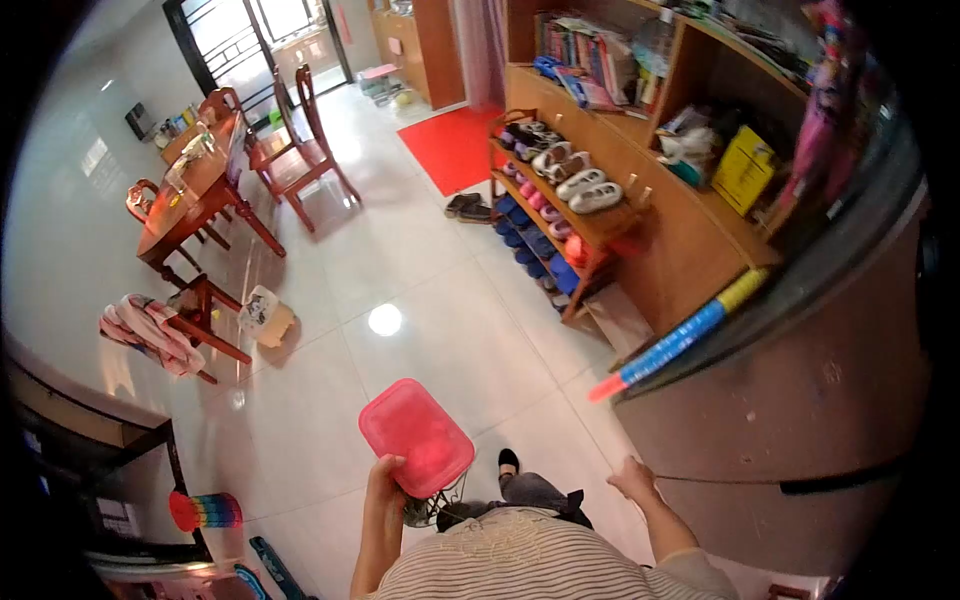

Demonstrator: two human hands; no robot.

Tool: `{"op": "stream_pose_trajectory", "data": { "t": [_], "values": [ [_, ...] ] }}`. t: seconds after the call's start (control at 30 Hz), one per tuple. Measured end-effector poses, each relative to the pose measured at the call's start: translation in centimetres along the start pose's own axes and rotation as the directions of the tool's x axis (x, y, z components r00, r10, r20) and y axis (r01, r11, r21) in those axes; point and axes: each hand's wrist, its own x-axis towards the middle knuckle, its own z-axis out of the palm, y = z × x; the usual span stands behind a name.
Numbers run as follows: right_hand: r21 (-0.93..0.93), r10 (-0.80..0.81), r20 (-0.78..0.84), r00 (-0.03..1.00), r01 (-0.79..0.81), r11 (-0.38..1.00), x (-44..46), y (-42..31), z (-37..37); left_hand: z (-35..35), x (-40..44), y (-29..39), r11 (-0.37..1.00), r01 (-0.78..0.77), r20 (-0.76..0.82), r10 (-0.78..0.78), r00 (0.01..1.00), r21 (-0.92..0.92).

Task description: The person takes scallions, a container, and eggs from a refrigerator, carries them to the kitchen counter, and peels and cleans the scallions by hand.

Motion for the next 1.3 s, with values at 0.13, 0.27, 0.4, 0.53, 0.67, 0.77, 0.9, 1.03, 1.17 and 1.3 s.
{"op": "stream_pose_trajectory", "data": {
  "t": [0.13, 0.27, 0.4, 0.53, 0.67, 0.77, 0.9, 1.03, 1.17, 1.3],
  "values": [
    [-0.025, -0.314, -0.060, 0.947, 0.314, 0.949, 6.3, -14.3, -5.3, -1.0, 5.8, 5.2, 0.990, -0.060, -0.023, 0.057, 0.998, -0.128],
    [-0.005, -0.571, -0.064, 0.818, 0.572, 0.820, 10.1, -29.3, -12.1, -0.7, 12.9, 11.0, 0.973, -0.134, -0.068, 0.124, 0.990, -0.188],
    [-0.063, -0.679, -0.082, 0.729, 0.676, 0.734, 15.0, -42.7, -15.6, 0.3, 22.7, 18.2, 0.977, -0.128, -0.177, 0.097, 0.979, -0.170],
    [-0.042, -0.690, -0.122, 0.713, 0.691, 0.721, 19.3, -53.7, -20.0, 4.8, 32.9, 26.2, 0.972, -0.132, -0.030, 0.129, 0.991, -0.196],
    [0.044, -0.606, -0.181, 0.775, 0.622, 0.782, 23.8, -61.3, -26.1, 9.5, 42.9, 34.4, 0.995, 0.032, 0.047, -0.027, 0.999, -0.097],
    [0.068, -0.548, -0.259, 0.795, 0.581, 0.811, 29.4, -65.5, -30.3, 14.2, 51.0, 38.9, 0.995, 0.096, 0.091, -0.093, 0.992, -0.025],
    [0.211, -0.416, -0.227, 0.881, 0.461, 0.862, 40.6, -71.5, -34.3, 19.5, 63.8, 43.6, 0.995, 0.097, 0.108, -0.097, 0.989, 0.010],
    [0.280, -0.496, -0.240, 0.834, 0.549, 0.787, 51.2, -80.1, -40.2, 26.5, 73.9, 48.6, 0.997, 0.044, 0.124, -0.035, 0.992, -0.068],
    [0.435, -0.572, -0.211, 0.793, 0.600, 0.671, 57.8, -92.0, -48.8, 31.0, 81.6, 55.7, 0.997, 0.005, 0.005, -0.005, 1.000, -0.075],
    [0.697, -0.665, -0.130, 0.735, 0.545, 0.466, 64.2, -106.1, -57.6, 33.2, 91.0, 62.2, 0.987, -0.034, 0.009, 0.036, 0.999, -0.159]
  ]
}}
